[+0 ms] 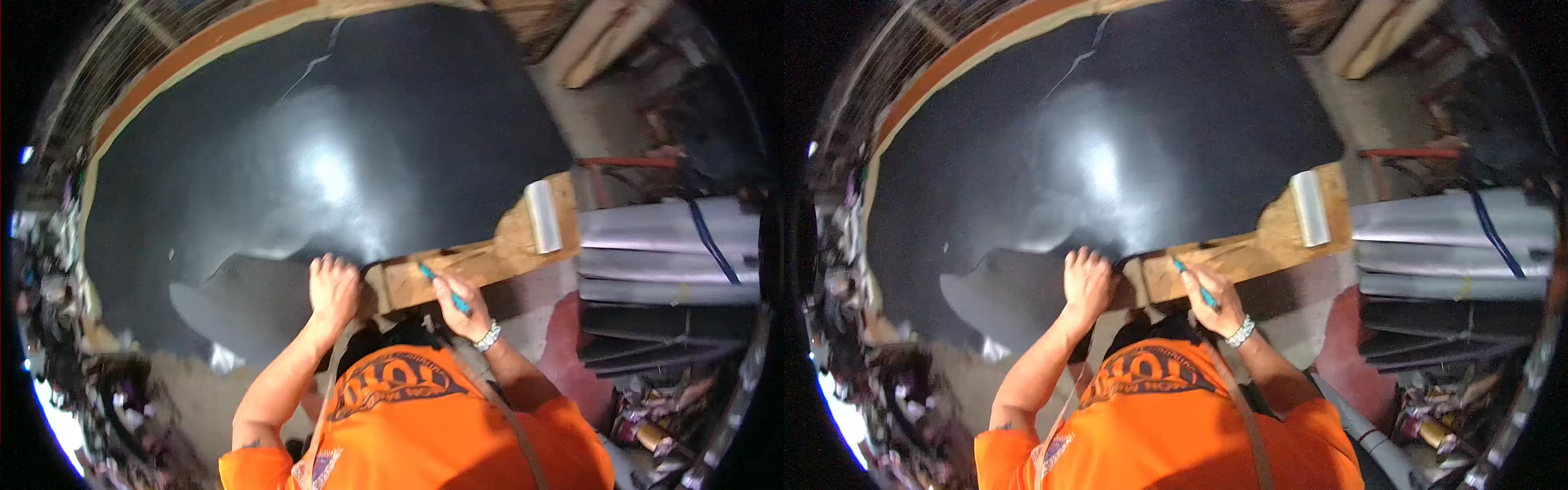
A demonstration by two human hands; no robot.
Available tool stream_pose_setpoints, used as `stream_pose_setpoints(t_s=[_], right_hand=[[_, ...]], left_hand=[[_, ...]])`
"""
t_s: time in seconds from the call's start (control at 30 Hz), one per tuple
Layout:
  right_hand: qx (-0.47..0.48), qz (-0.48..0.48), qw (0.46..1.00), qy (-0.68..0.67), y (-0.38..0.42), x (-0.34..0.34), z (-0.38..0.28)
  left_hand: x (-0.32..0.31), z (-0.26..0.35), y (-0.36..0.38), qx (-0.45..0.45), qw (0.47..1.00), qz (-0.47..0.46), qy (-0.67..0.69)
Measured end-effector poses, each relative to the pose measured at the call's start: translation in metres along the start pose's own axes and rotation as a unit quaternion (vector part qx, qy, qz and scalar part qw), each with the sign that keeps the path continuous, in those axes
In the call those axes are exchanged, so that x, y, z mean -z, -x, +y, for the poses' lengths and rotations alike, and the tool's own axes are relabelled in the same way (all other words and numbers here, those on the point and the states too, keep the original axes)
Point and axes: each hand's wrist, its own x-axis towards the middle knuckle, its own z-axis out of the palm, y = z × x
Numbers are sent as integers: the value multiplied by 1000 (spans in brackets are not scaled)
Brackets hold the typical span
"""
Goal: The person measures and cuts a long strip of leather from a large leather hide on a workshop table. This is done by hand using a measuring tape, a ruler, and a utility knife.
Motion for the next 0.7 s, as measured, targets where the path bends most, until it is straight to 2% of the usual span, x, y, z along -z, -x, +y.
stream_pose_setpoints(t_s=[0.07, 0.1, 0.13, 0.2, 0.27, 0.5, 0.57, 0.7], right_hand=[[57, 15, 996, -70, -3, -30, -31], [86, -1, 996, -8, -19, 5, 8], [98, -6, 995, -7, -12, 1, 9], [135, 2, 990, -28, -19, -38, 6], [156, 12, 988, -13, -21, -48, 16], [178, -2, 984, -2, -16, -67, 33], [197, 30, 980, 14, -13, -75, 37], [158, 19, 987, 31, -13, -78, 37]], left_hand=[[22, -22, 49, 49, 997, -59, -30], [-14, 22, 3, 46, 998, -23, 40], [-14, 32, 11, 46, 997, -20, 58], [-5, 8, 25, 57, 998, -17, 34], [3, 11, 20, 67, 997, -31, 25], [4, 6, 20, 68, 997, -36, 31], [6, 5, 22, 49, 998, -11, 37], [2, 3, 19, 46, 998, 5, 30]])
